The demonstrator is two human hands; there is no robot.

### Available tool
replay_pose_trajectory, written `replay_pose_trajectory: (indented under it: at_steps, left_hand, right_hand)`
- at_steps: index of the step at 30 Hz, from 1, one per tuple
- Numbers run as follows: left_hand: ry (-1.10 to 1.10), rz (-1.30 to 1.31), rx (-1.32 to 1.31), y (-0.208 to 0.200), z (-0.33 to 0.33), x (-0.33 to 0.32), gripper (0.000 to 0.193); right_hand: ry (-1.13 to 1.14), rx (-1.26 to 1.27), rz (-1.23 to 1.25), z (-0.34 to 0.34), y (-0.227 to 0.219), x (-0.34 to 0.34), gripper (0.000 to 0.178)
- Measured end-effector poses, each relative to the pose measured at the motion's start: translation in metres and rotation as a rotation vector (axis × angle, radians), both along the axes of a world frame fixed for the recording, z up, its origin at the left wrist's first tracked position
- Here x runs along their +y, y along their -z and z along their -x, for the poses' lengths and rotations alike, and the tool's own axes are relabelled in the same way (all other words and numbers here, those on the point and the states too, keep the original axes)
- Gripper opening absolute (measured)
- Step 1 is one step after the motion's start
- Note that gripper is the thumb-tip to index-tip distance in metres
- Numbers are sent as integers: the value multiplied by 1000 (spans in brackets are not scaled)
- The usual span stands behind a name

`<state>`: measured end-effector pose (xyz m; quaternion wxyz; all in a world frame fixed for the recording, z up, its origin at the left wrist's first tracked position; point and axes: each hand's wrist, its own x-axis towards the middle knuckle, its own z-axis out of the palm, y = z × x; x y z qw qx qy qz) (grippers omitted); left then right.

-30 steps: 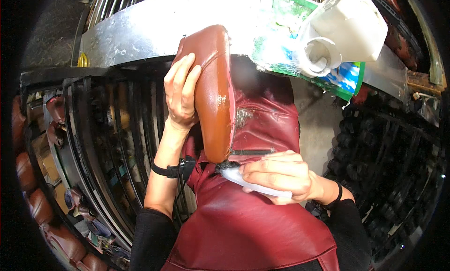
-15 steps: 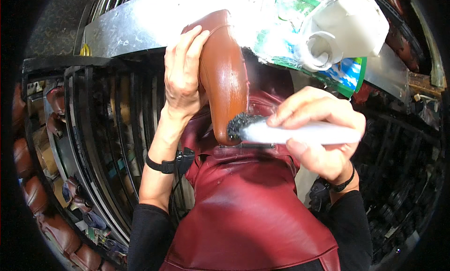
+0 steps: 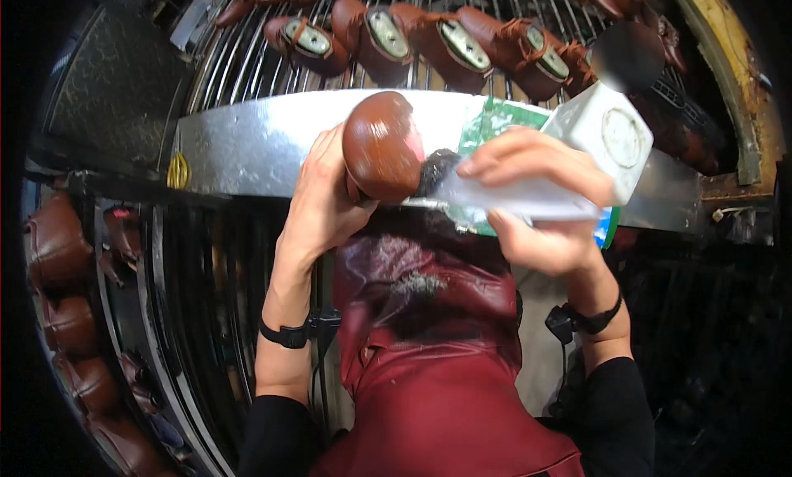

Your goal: Applying glue or adhesive to the surface of shoe uppers and then placing them on a conveyor, then retrieving shoe soles.

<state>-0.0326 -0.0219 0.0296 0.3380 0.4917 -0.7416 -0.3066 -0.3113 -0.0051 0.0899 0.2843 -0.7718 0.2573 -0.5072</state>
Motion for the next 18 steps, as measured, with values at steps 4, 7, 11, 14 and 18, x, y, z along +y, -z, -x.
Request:
replay_pose_trajectory:
  at_steps: [4,7,11,14,18]
  left_hand:
    - [19,-136,286,23,-26,-27,91]
    - [-163,-288,720,59,-29,-33,96]
    - [-186,-197,884,51,-39,20,83]
    - [-215,-264,1054,82,-43,64,75]
    - [-212,-466,1085,95,-28,97,73]
  right_hand:
    - [270,-35,-321,8,78,0,25]
    - [496,-239,-405,18,90,42,16]
    - [801,-547,-434,34,84,88,18]
    - [946,-547,-446,45,100,98,19]
    - [954,-563,-566,29,114,89,18]
